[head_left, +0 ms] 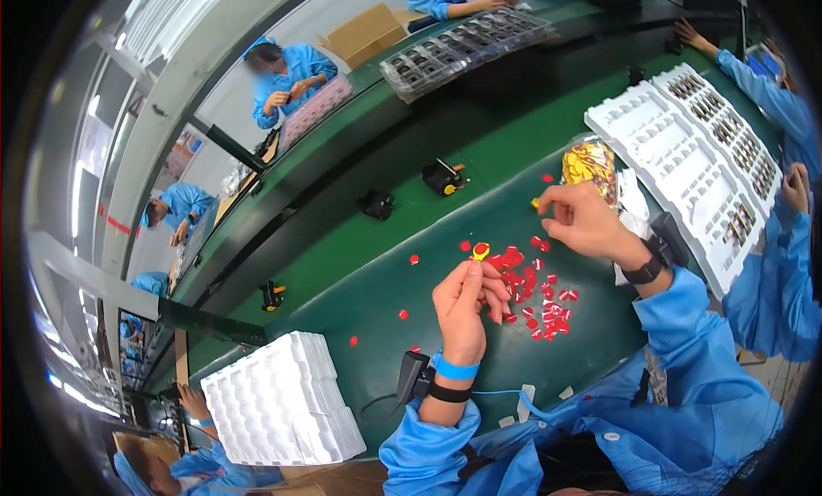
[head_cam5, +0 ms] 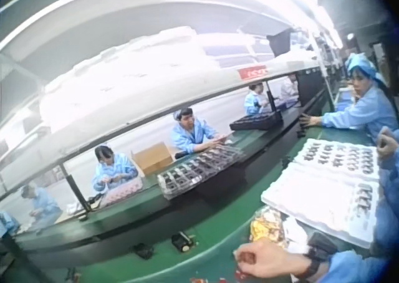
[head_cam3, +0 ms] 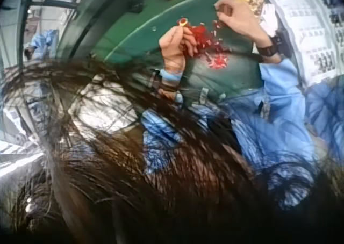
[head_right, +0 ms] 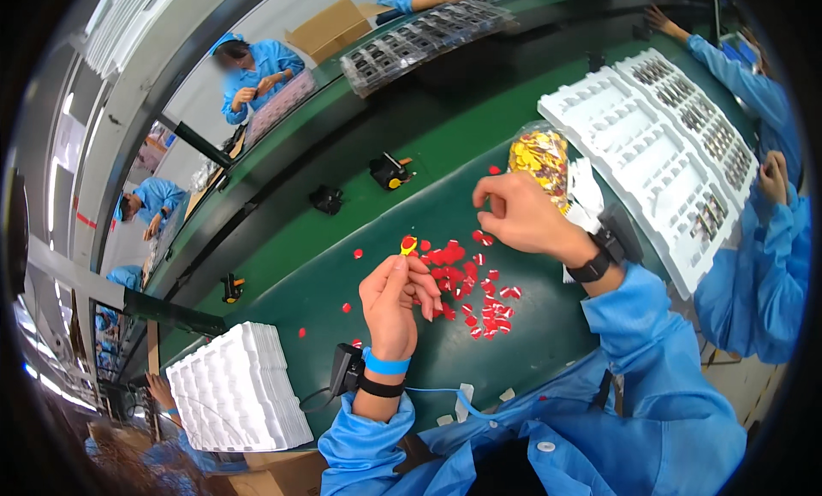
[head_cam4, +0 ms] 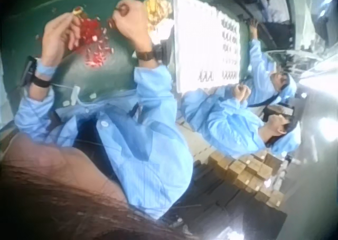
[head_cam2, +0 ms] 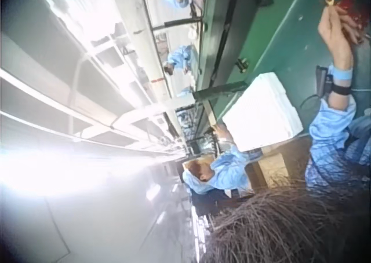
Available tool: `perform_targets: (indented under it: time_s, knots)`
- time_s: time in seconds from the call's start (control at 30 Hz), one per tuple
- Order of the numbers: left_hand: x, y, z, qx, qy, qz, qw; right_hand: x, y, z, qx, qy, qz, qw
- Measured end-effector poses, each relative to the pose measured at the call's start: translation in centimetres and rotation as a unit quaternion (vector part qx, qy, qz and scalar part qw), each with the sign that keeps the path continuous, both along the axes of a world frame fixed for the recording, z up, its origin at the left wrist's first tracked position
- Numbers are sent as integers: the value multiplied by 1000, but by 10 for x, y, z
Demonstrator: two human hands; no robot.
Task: Assemble small plastic and metal components at a factory workbench.
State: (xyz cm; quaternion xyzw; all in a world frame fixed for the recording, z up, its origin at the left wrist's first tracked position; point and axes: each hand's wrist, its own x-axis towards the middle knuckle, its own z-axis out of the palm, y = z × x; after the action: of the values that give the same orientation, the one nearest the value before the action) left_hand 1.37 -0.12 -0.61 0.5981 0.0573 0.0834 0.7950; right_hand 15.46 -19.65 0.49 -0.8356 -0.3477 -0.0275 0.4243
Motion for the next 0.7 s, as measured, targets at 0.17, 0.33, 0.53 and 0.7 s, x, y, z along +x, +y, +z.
perform_targets:
  time_s: [0.17, 0.33, 0.53, 0.7]
  knots:
    - [-7, -12, 2, -19, -14, -3, 1000, -35, 26, -17, 220, 128, 136, 958]
    - [-5, -19, -17, 102, 6, -77, 992, -61, 35, -7, 210, 212, 184, 937]
    - [-6, -14, -9, 201, 21, -36, 979, -60, 33, -17, 169, 0, 157, 973]
    - [-6, -9, -10, 114, 23, -51, 992, -59, 34, -18, 195, -49, 185, 962]
